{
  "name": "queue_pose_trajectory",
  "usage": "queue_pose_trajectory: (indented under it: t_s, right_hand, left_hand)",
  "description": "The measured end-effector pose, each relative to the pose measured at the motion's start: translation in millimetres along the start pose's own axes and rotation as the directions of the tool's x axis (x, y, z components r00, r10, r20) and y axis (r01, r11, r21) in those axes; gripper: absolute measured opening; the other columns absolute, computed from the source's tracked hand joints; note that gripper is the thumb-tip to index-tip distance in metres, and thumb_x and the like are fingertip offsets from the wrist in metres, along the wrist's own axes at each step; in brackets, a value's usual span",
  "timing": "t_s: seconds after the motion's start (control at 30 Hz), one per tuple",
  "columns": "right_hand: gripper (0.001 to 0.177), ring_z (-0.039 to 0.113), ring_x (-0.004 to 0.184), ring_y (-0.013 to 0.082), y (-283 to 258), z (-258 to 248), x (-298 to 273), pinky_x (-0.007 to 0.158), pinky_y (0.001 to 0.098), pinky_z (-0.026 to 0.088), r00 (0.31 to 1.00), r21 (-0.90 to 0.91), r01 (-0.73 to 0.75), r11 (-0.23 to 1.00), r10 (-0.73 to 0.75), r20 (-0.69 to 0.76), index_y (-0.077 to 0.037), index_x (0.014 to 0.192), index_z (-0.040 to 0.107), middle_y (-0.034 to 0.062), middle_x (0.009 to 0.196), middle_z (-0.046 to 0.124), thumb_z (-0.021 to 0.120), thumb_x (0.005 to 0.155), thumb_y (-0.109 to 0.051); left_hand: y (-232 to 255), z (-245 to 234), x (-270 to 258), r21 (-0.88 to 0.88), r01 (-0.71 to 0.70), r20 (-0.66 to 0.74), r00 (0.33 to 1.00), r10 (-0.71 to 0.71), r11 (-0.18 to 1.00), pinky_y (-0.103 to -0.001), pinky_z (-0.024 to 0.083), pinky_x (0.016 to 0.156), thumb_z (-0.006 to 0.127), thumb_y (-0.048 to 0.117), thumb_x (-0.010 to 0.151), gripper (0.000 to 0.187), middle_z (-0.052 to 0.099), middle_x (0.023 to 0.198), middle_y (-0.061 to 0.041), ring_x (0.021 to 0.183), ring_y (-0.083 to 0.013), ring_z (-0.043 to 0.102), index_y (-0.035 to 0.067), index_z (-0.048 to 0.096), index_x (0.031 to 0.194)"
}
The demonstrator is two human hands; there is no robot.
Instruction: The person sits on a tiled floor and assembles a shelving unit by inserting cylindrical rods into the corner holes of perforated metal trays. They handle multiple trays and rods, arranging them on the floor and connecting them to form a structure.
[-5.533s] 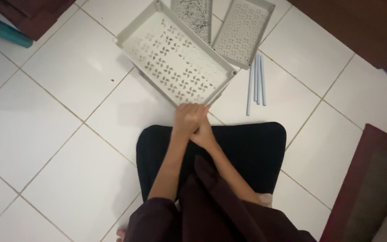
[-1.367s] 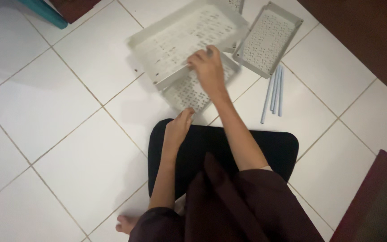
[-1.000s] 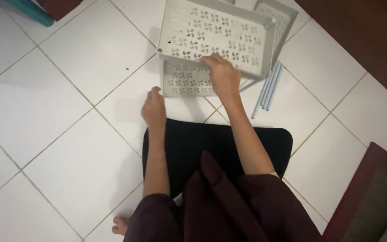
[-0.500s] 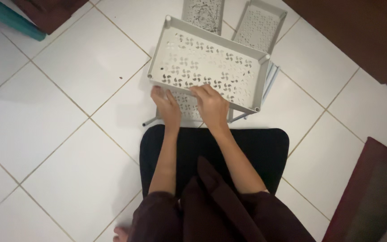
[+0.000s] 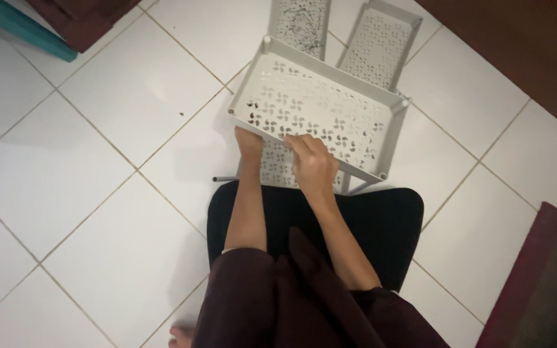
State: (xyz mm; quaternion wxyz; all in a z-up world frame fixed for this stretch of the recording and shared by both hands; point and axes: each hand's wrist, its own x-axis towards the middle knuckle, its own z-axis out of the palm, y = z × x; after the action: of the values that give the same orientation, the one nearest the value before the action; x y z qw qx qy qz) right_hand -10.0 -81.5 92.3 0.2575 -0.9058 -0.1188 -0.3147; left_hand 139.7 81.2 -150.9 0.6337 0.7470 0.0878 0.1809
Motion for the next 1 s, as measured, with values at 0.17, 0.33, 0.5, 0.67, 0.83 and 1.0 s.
queue_pose_trajectory:
  t_s: [0.17,0.33,0.5,0.67,0.83,1.0]
  right_hand:
    - [0.019,0.075,0.090,0.0180,-11.7,-25.5,-35.7,0.071,0.0315,0.059,0.997,0.114,0.003,0.993,-0.011,0.072,-0.014,0.104,0.086,-0.0004,0.101,0.081,0.084,0.090,0.000]
    - [0.018,0.075,0.090,0.0205,-11.3,-11.5,-44.5,0.072,0.0326,0.060,0.991,0.114,-0.112,0.987,0.102,0.088,-0.011,0.107,0.087,0.0005,0.102,0.081,0.086,0.093,0.000]
    - [0.025,0.076,0.096,0.0194,7.2,-4.0,-22.2,0.080,0.0321,0.062,0.987,0.182,-0.107,0.978,0.083,0.135,-0.011,0.113,0.086,0.0000,0.107,0.081,0.085,0.091,-0.001]
    - [0.030,0.077,0.105,0.0196,9.9,-11.9,-30.1,0.081,0.0299,0.063,0.980,0.223,-0.124,0.967,0.083,0.182,-0.014,0.120,0.085,-0.0001,0.126,0.079,0.088,0.093,-0.004]
    - [0.054,0.056,0.146,0.0399,54.3,-42.2,-59.9,0.114,0.0435,0.053,0.978,0.048,-0.197,0.979,0.200,-0.060,-0.005,0.144,0.074,0.0228,0.154,0.058,0.077,0.091,0.002]
    - [0.062,0.041,0.155,0.0440,148.6,-38.1,-117.6,0.135,0.0484,0.033,0.876,0.217,-0.361,0.907,0.410,-0.255,0.005,0.158,0.050,0.0339,0.161,0.043,0.067,0.099,-0.006]
  left_hand:
    - [0.4,-0.1,-0.3,-0.054,0.033,-0.005,0.999,-0.034,0.998,-0.050,0.053,0.117,0.063,0.011,0.114,0.046,0.063,0.150,-0.025,0.134,-0.0359,0.065,-0.007,0.052,0.155]
    - [2.5,-19.9,-67.7,-0.120,0.132,0.012,0.991,-0.131,0.984,-0.050,0.053,0.117,0.063,0.009,0.114,0.048,0.062,0.151,-0.024,0.133,-0.0342,0.065,-0.007,0.049,0.157]
    - [55.9,-13.6,-167.9,-0.142,0.060,-0.132,0.988,-0.079,0.988,-0.051,0.054,0.117,0.063,0.007,0.113,0.050,0.061,0.152,-0.023,0.133,-0.0325,0.065,-0.007,0.046,0.158]
    - [127.2,-17.0,-193.6,0.463,-0.444,-0.240,0.770,0.591,0.767,-0.057,0.045,0.124,0.070,0.006,0.111,0.044,0.055,0.151,-0.027,0.142,-0.0445,0.055,-0.007,0.052,0.149]
    - [193.3,-8.1,-167.2,0.388,-0.685,0.200,0.715,0.670,0.616,-0.053,0.047,0.127,0.072,0.002,0.100,0.035,0.071,0.140,-0.007,0.140,-0.0316,0.066,0.010,0.076,0.134]
    - [229.9,52.7,-186.2,0.273,-0.767,0.396,0.639,0.659,0.580,-0.052,0.045,0.126,0.075,0.018,0.103,0.030,0.074,0.137,-0.005,0.137,-0.0238,0.068,0.011,0.077,0.132]
